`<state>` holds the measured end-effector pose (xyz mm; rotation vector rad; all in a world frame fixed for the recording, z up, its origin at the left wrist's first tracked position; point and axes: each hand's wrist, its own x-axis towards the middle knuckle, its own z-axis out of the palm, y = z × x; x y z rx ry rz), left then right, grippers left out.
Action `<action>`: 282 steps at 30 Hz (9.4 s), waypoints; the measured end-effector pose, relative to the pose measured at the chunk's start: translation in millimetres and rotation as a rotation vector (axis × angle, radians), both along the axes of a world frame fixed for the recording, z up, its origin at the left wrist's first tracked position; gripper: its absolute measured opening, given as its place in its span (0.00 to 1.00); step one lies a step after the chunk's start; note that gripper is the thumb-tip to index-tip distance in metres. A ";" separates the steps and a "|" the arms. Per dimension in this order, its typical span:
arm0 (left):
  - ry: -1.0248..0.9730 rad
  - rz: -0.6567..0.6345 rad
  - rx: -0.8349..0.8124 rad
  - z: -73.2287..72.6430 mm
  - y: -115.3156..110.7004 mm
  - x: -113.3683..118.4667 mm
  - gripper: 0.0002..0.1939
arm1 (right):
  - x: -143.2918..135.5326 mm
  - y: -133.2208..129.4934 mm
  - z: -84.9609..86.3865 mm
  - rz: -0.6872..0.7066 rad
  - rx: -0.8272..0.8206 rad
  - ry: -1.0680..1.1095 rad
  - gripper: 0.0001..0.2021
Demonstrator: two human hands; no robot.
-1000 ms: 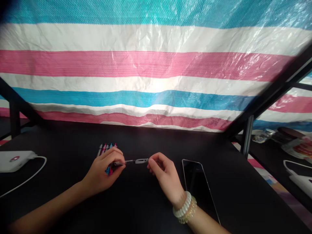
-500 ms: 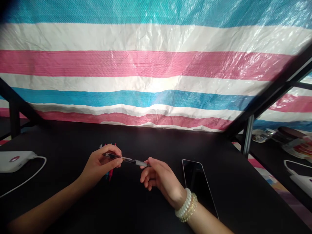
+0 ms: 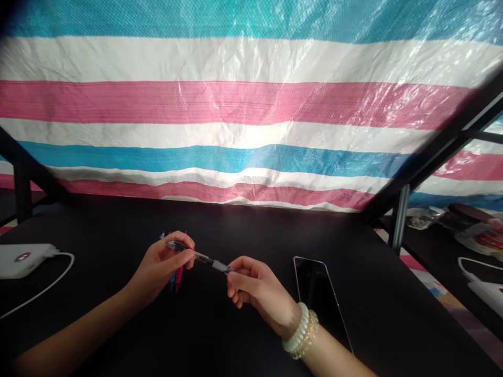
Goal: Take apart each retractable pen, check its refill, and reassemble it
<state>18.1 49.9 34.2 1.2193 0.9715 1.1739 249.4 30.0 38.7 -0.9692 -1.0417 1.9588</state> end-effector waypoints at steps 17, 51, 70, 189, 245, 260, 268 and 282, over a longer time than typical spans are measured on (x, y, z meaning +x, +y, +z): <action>-0.203 0.115 -0.048 4.2 2.9 1.3 0.08 | 0.0 1.9 -1.2 -0.096 -0.062 0.028 0.15; -0.488 0.148 -0.276 1.6 6.3 2.0 0.12 | -1.0 -1.9 3.8 0.157 -0.068 0.214 0.30; -0.815 0.165 -0.515 7.8 12.7 -3.6 0.08 | 1.1 -0.3 0.3 0.130 -0.024 0.400 0.21; -0.332 -0.287 -0.075 -6.6 -10.6 9.4 0.12 | -2.2 -10.1 -7.5 -0.195 1.044 -0.723 0.05; -0.243 -0.274 -0.002 -9.5 -13.1 10.3 0.09 | -3.1 -14.8 -3.1 -0.089 1.060 -0.789 0.15; -0.244 -0.302 0.016 -12.2 -12.7 9.8 0.07 | -5.1 -15.4 0.7 -0.064 1.007 -0.782 0.20; -0.205 -0.277 0.074 -12.7 -12.6 11.2 0.07 | -7.0 -14.3 -5.3 0.083 0.568 -0.498 0.24; -0.140 -0.322 0.258 -2.6 -13.2 11.6 0.08 | -12.8 -10.4 -16.8 0.219 0.062 0.020 0.26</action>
